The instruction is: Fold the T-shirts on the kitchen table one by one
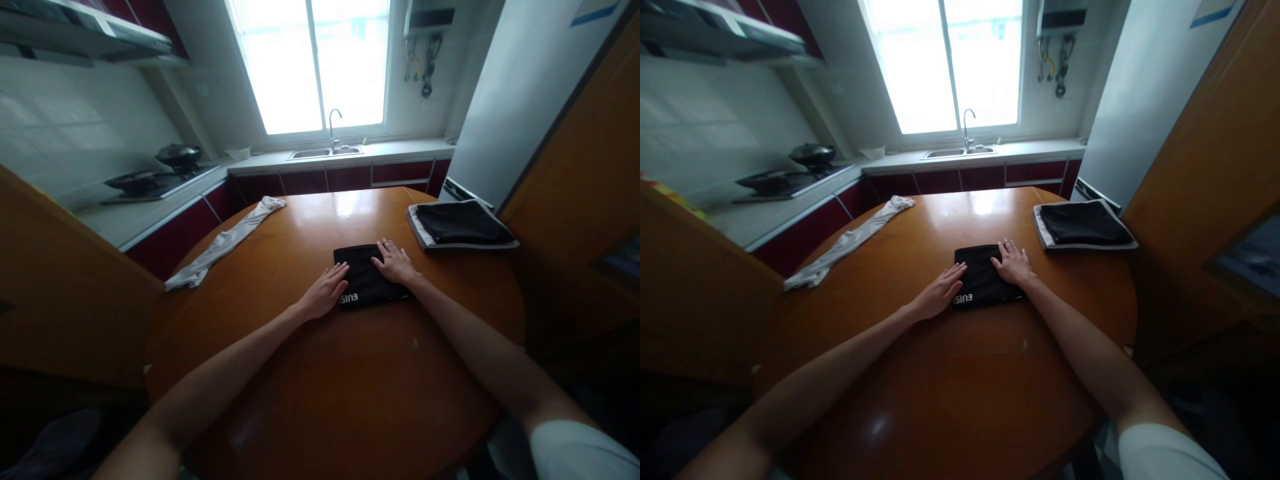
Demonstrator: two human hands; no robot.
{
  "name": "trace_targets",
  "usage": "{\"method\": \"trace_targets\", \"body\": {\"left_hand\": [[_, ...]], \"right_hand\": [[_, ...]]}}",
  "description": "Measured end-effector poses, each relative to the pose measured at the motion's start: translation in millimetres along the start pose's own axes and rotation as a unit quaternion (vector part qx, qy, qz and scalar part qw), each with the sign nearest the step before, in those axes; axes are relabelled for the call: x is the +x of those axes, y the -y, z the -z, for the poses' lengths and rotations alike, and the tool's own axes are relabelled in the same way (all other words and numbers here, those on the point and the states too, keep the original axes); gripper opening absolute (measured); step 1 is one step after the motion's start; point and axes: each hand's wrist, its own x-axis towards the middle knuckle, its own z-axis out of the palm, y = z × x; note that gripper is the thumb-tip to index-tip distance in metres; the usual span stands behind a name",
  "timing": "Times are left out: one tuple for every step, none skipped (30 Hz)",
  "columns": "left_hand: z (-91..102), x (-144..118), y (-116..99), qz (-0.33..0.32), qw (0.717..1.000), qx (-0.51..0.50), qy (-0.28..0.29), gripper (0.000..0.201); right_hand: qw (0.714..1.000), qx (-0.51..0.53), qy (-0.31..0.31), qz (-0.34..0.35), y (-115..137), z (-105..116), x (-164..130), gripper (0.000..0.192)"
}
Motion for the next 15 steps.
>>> {"method": "trace_targets", "body": {"left_hand": [[3.6, 0, 1, 0.007, 0.999, -0.018, -0.038, 0.062], [6.7, 0, 1, 0.006, 0.997, -0.033, -0.07, 0.061], [9.0, 0, 0, -0.007, 0.995, -0.04, -0.09, 0.059], [10.3, 0, -1, -0.029, 0.995, -0.04, -0.089, 0.058], [10.5, 0, -4, -0.054, 0.996, -0.032, -0.07, 0.057], [9.7, -1, -6, -0.076, 0.996, -0.018, -0.039, 0.056], [8.1, -2, -9, -0.092, 0.996, 0.002, -0.002, 0.056], [6.0, -3, -11, -0.101, 0.994, 0.024, 0.036, 0.056], [3.9, -4, -13, -0.104, 0.991, 0.042, 0.069, 0.056], [2.1, -5, -15, -0.102, 0.989, 0.055, 0.092, 0.056], [1.0, -6, -15, -0.099, 0.988, 0.062, 0.104, 0.056], [0.7, -6, -16, -0.096, 0.987, 0.063, 0.109, 0.056], [1.1, -6, -16, -0.093, 0.988, 0.06, 0.105, 0.056], [2.0, -6, -17, -0.09, 0.99, 0.054, 0.096, 0.056], [3.1, -6, -17, -0.088, 0.991, 0.047, 0.085, 0.056]], "right_hand": [[1.0, 0.001, 0.001, -0.001, 0, 0, 0, 0.071], [1.0, 0.001, 0.001, -0.002, 0, 1, 0, 0.071], [1.0, 0.001, 0.0, -0.003, 0, 1, 0, 0.071], [1.0, 0.0, 0.0, -0.004, 0, 1, 0, 0.071], [1.0, -0.001, 0.0, -0.005, 0, 1, 0, 0.071], [1.0, -0.002, 0.0, -0.005, 0, 1, 0, 0.071], [1.0, -0.002, 0.0, -0.006, 0, 1, 0, 0.071], [1.0, -0.002, 0.0, -0.006, 0, 1, 0, 0.071], [1.0, -0.002, -0.001, -0.005, -1, 0, 0, 0.071], [1.0, 0.0, -0.001, -0.005, 0, 0, 0, 0.07], [1.0, 0.002, -0.003, -0.005, 0, 0, -1, 0.07], [1.0, 0.006, -0.003, -0.004, 0, -1, -1, 0.069], [1.0, 0.014, -0.003, -0.002, 1, -1, -1, 0.069], [1.0, 0.026, -0.003, -0.001, 1, 0, 0, 0.069], [0.999, 0.048, -0.005, -0.002, 1, 2, 1, 0.068]]}}
